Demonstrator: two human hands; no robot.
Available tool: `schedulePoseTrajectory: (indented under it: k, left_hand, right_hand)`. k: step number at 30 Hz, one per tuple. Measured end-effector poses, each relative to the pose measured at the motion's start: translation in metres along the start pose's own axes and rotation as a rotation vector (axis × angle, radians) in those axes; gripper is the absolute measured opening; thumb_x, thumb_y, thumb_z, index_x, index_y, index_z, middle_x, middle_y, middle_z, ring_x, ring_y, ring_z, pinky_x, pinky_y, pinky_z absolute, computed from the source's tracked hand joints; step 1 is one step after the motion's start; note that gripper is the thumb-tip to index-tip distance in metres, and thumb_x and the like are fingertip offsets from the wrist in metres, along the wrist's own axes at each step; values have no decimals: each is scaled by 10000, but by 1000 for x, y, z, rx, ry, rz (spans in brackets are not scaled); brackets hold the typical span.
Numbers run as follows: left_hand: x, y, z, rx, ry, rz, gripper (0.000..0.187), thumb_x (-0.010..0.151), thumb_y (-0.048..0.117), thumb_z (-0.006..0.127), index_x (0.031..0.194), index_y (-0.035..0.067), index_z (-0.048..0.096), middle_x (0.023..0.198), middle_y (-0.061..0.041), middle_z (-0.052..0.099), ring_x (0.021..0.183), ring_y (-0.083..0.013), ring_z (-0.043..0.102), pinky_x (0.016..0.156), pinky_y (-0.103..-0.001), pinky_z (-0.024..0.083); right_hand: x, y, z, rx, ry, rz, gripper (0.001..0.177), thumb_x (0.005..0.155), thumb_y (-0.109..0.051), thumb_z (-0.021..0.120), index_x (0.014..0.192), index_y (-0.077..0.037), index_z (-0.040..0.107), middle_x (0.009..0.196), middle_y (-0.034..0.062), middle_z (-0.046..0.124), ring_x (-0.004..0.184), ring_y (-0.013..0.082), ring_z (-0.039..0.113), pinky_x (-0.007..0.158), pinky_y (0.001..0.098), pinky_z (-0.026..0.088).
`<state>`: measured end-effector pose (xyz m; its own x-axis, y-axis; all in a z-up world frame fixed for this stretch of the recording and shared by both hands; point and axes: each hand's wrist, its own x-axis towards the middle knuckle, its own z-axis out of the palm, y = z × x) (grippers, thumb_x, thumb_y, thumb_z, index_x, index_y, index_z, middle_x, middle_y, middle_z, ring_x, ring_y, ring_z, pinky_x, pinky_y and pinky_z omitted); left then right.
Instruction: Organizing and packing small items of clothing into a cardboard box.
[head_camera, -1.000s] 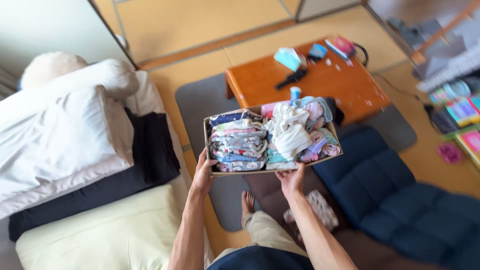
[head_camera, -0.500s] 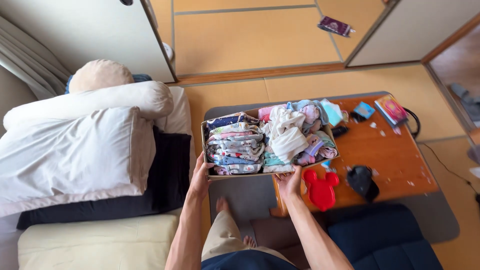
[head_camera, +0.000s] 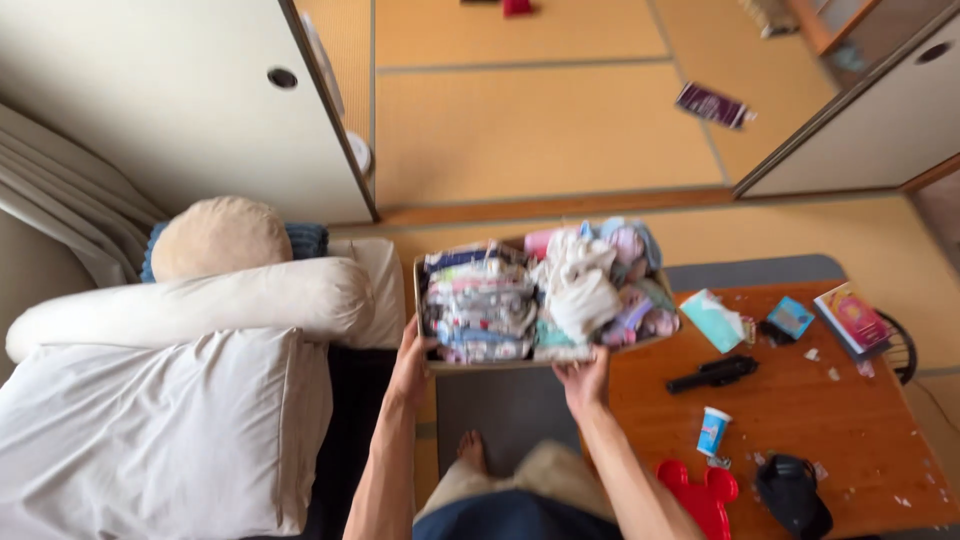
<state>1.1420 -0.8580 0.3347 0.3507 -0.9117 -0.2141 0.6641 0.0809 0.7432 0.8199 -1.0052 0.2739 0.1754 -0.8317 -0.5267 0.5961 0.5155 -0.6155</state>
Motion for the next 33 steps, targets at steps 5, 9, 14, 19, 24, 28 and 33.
schedulePoseTrajectory:
  k: [5, 9, 14, 19, 24, 28, 33]
  left_hand:
    - [82, 52, 26, 30, 83, -82, 782, 855, 99, 590, 1600, 224, 389, 1212, -36, 608, 967, -177, 631, 804, -367, 550]
    - [147, 67, 34, 69, 169, -174, 794, 842, 126, 560, 1590, 280, 341, 1272, 12, 631, 1004, -155, 651, 792, -354, 538]
    - [246, 72, 53, 19, 123, -86, 794, 836, 113, 588, 1587, 228, 360, 1312, -20, 626, 1028, -175, 669, 849, -358, 573]
    - [363, 79, 77, -5, 99, -38, 814, 857, 127, 630, 1633, 200, 391, 1249, -68, 572, 968, -186, 591, 790, -373, 517]
    - [432, 124, 130, 140, 238, -153, 788, 818, 207, 584, 1577, 270, 380, 1244, -20, 590, 1066, -145, 569, 837, -334, 496]
    - [512, 117, 126, 119, 176, -88, 805, 788, 187, 597, 1567, 241, 396, 1301, 24, 629, 1067, -123, 604, 839, -308, 495]
    - [604, 149, 155, 103, 171, -175, 826, 793, 202, 608, 1576, 283, 355, 1198, -15, 656, 957, -139, 654, 803, -319, 532]
  right_hand:
    - [62, -23, 75, -5, -22, -28, 391, 900, -534, 515, 1067, -196, 617, 1092, -14, 651, 1017, 203, 607, 898, 469, 497]
    - [108, -42, 117, -31, -10, 5, 453, 891, -514, 512, 1146, -150, 601, 1175, 41, 628, 1073, 240, 595, 956, 479, 465]
    - [190, -84, 177, -61, -29, 32, 485, 869, -507, 501, 1184, -151, 600, 1222, 32, 622, 1093, 230, 590, 963, 473, 451]
    - [334, -116, 190, -23, -78, 41, 470, 894, -525, 520, 1171, -151, 585, 1162, 48, 619, 1052, 247, 585, 951, 522, 452]
    - [384, -163, 255, -93, -95, 43, 487, 911, -535, 510, 1218, -162, 572, 1229, 17, 607, 1108, 227, 572, 994, 475, 424]
    - [425, -194, 306, -127, -14, 82, 551, 864, -534, 463, 1271, -187, 594, 1292, 22, 615, 1159, 225, 580, 1003, 459, 411]
    - [506, -216, 338, -64, 22, 49, 531, 885, -524, 488, 1254, -151, 569, 1276, 37, 595, 1162, 246, 561, 1013, 495, 424]
